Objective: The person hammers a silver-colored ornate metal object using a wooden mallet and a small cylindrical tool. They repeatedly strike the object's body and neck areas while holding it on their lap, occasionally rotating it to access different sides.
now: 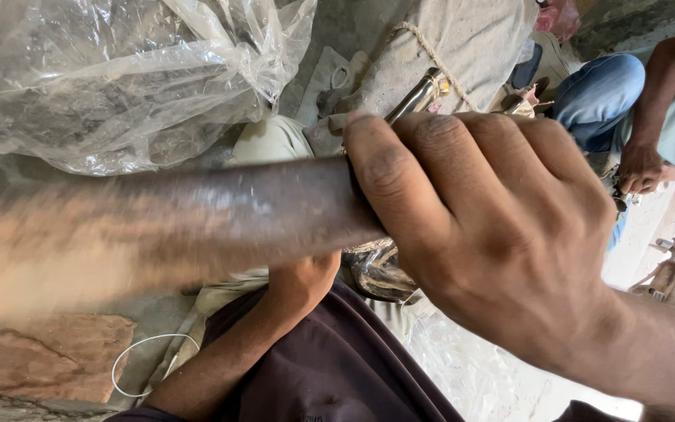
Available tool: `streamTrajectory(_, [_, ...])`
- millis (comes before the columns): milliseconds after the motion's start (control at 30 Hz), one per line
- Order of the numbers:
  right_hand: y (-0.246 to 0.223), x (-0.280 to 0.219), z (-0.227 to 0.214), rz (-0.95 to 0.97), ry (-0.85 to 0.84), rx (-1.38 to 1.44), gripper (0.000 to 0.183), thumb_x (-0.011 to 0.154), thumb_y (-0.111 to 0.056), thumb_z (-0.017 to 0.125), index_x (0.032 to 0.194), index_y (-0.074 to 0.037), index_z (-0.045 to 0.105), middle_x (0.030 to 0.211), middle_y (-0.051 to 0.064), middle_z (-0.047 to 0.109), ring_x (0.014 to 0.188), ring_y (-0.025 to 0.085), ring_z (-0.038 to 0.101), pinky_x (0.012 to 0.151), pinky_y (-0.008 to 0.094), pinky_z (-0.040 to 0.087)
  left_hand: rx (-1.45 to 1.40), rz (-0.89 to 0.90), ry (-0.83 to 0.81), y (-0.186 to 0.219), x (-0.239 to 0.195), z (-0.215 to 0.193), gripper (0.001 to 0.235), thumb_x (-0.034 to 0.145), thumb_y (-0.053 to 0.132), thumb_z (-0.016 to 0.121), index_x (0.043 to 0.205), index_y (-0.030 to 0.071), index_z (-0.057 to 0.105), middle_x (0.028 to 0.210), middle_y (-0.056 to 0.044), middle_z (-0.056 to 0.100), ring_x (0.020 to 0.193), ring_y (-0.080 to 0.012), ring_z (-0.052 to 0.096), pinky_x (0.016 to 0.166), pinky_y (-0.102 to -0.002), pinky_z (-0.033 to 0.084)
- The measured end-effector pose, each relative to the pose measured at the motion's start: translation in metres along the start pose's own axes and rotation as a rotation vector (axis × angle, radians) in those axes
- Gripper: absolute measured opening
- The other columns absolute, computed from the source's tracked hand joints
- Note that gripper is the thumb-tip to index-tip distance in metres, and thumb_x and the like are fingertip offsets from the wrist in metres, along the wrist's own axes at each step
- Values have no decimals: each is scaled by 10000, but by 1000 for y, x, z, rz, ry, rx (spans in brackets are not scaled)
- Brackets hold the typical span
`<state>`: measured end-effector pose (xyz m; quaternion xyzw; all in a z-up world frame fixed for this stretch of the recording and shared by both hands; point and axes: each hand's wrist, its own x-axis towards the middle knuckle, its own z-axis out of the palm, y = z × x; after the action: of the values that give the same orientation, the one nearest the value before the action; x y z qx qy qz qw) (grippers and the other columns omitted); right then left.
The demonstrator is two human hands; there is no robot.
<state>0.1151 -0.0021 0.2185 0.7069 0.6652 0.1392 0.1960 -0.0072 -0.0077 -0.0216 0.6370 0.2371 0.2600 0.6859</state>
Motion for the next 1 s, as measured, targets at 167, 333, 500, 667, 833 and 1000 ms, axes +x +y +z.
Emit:
streamTrajectory(167, [5,2,-1,-84,90,-270,140,1053,-363,689,1140,-262,734,946,-77,713,910,123,670,911,341,461,661,-523,-470,-1,0,1,336,1024,425,660,919,142,807,762,-39,754,630,-138,697,667,-271,537])
streamTrajectory(333, [1,-4,5,-58,-36,-354,195,963,-262,696,1151,-293,733,993,-95,702,970,95,664,988,319,427,-171,36,50,-1,0,2,224,1030,199,715,1066,-9,639,923,-76,731,771,-112,695,614,-289,563])
streamTrajectory(500, [-2,-3,-1,-62,-50,-271,138,1023,-269,711,1152,-286,755,983,-75,672,931,111,648,994,359,417,28,153,64,-4,1,1,133,1024,133,714,1069,11,692,899,-55,731,714,-163,663,643,-336,522])
streamTrajectory(667, [1,6,-14,-94,-6,-335,179,987,-344,714,1127,-255,779,877,-69,706,831,125,665,900,369,433,279,-200,-70,-13,-5,4,379,935,239,847,707,-13,679,562,-77,614,489,-211,543,533,-376,438])
streamTrajectory(833, [-4,14,-9,73,-59,113,250,1018,-208,725,1249,-118,749,983,14,737,833,161,658,804,334,411,189,52,-2,-11,-6,0,154,983,157,715,915,19,719,693,-35,629,590,-145,572,545,-345,440])
streamTrajectory(1000, [0,18,-14,-54,-69,-325,178,1053,-287,692,1219,-236,731,970,-79,718,898,97,669,926,318,420,-273,-37,4,6,4,-1,155,1044,178,668,1051,22,674,878,-28,711,771,-108,686,635,-287,563])
